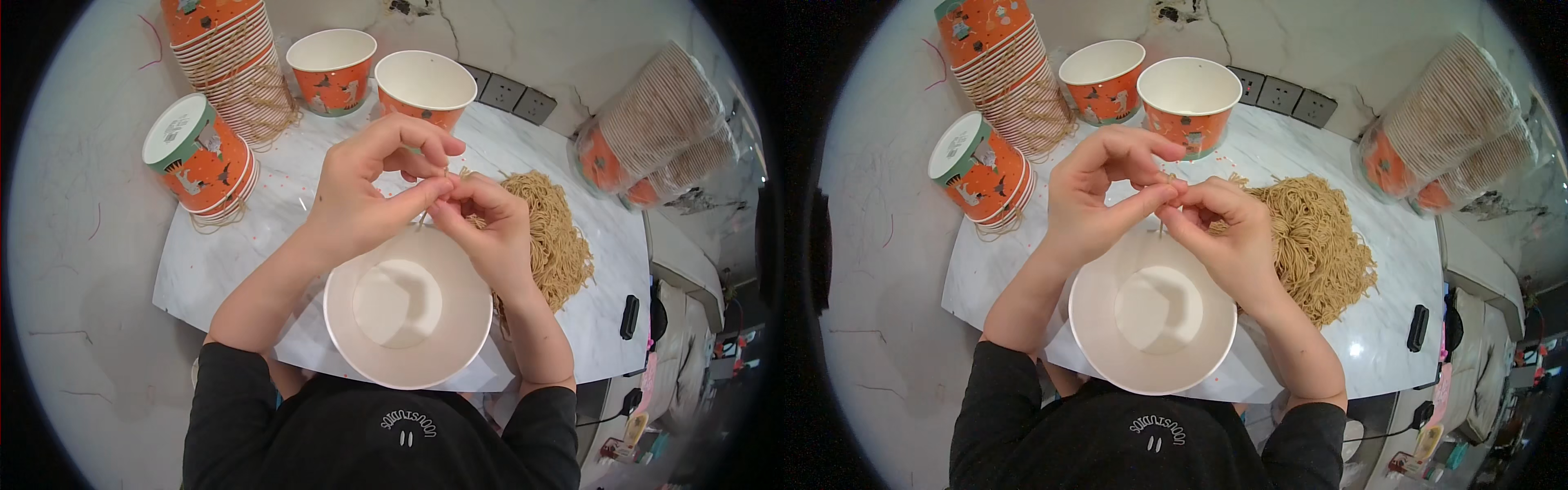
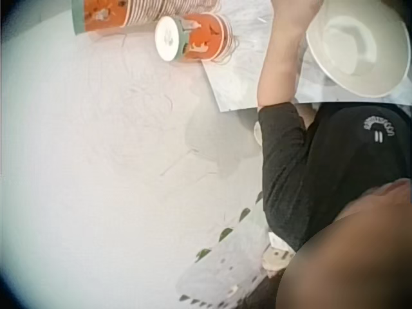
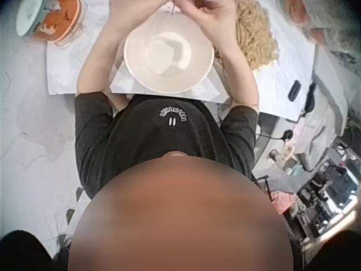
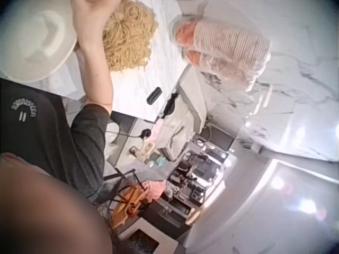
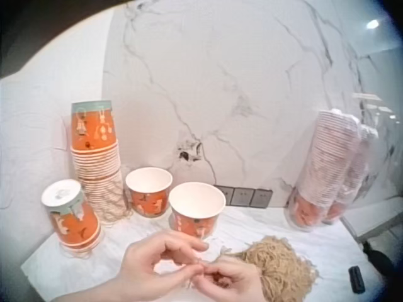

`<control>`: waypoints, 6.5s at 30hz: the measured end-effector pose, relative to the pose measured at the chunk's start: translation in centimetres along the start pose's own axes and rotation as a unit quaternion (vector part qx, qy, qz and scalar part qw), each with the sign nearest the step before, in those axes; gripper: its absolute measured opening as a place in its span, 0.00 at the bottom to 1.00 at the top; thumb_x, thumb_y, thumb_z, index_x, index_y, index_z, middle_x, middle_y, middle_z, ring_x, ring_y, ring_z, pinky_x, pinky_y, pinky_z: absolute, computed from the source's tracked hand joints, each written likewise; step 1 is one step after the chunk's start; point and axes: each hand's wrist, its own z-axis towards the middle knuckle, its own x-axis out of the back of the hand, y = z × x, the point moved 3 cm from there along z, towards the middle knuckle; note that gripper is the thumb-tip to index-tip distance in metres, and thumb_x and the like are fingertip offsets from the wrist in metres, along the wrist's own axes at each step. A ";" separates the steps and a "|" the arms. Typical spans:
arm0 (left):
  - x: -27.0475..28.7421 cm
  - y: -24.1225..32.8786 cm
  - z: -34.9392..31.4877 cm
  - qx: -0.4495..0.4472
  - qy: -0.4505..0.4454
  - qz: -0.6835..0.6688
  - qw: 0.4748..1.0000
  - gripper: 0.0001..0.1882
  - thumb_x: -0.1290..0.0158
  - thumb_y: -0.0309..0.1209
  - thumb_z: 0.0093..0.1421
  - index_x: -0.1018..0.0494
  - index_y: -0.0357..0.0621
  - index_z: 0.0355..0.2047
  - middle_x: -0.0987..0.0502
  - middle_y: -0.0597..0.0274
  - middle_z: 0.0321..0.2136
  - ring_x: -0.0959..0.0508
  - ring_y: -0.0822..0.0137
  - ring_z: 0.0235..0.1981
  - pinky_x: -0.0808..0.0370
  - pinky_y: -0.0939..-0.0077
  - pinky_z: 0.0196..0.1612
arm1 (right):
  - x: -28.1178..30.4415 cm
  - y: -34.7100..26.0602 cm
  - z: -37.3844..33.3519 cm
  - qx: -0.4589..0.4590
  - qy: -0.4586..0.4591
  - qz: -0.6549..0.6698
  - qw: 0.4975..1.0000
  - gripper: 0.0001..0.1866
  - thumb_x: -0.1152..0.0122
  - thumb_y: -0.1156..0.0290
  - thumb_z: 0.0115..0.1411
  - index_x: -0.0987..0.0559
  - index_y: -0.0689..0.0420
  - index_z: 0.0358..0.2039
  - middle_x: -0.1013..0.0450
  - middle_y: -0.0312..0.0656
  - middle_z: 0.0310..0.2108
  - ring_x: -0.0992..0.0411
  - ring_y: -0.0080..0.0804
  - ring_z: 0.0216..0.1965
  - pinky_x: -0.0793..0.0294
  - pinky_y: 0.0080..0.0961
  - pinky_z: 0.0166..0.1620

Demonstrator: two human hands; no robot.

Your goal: Thread and tie thin string through pre-punched holes in paper cups for packaging purposes.

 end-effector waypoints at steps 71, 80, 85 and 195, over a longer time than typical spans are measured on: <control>2.0 4.4 -1.5 0.169 -0.297 0.104 0.934 0.16 0.45 0.24 0.63 0.25 0.37 0.52 0.19 0.56 0.40 0.17 0.62 0.39 0.19 0.71 0.42 | 1.8 -9.0 -3.5 0.249 -0.060 -0.377 0.890 0.12 0.31 0.82 0.44 0.18 0.59 0.32 0.23 0.41 0.29 0.22 0.35 0.28 0.25 0.25 0.30; 2.8 3.2 -0.6 0.297 -0.237 -0.017 0.925 0.18 0.44 0.23 0.64 0.27 0.33 0.54 0.21 0.63 0.39 0.21 0.78 0.38 0.20 0.82 0.41 | -0.2 -6.3 -2.3 0.310 -0.045 -0.375 0.872 0.11 0.29 0.75 0.48 0.20 0.56 0.33 0.22 0.38 0.37 0.22 0.34 0.29 0.22 0.28 0.30; 3.2 2.3 -0.5 0.264 -0.205 -0.041 0.942 0.19 0.42 0.25 0.63 0.26 0.32 0.53 0.21 0.64 0.39 0.22 0.81 0.37 0.25 0.87 0.39 | -0.7 -5.6 -2.1 0.340 -0.063 -0.393 0.852 0.11 0.29 0.75 0.47 0.21 0.57 0.32 0.21 0.39 0.41 0.21 0.34 0.33 0.21 0.28 0.33; 0.0 3.6 -1.2 0.093 -0.087 0.304 0.944 0.05 0.39 0.23 0.55 0.21 0.38 0.32 0.19 0.58 0.32 0.18 0.65 0.33 0.23 0.73 0.36 | 0.8 -3.9 -1.3 0.200 -0.050 -0.304 0.930 0.10 0.31 0.81 0.54 0.16 0.59 0.38 0.21 0.41 0.40 0.19 0.39 0.37 0.19 0.29 0.38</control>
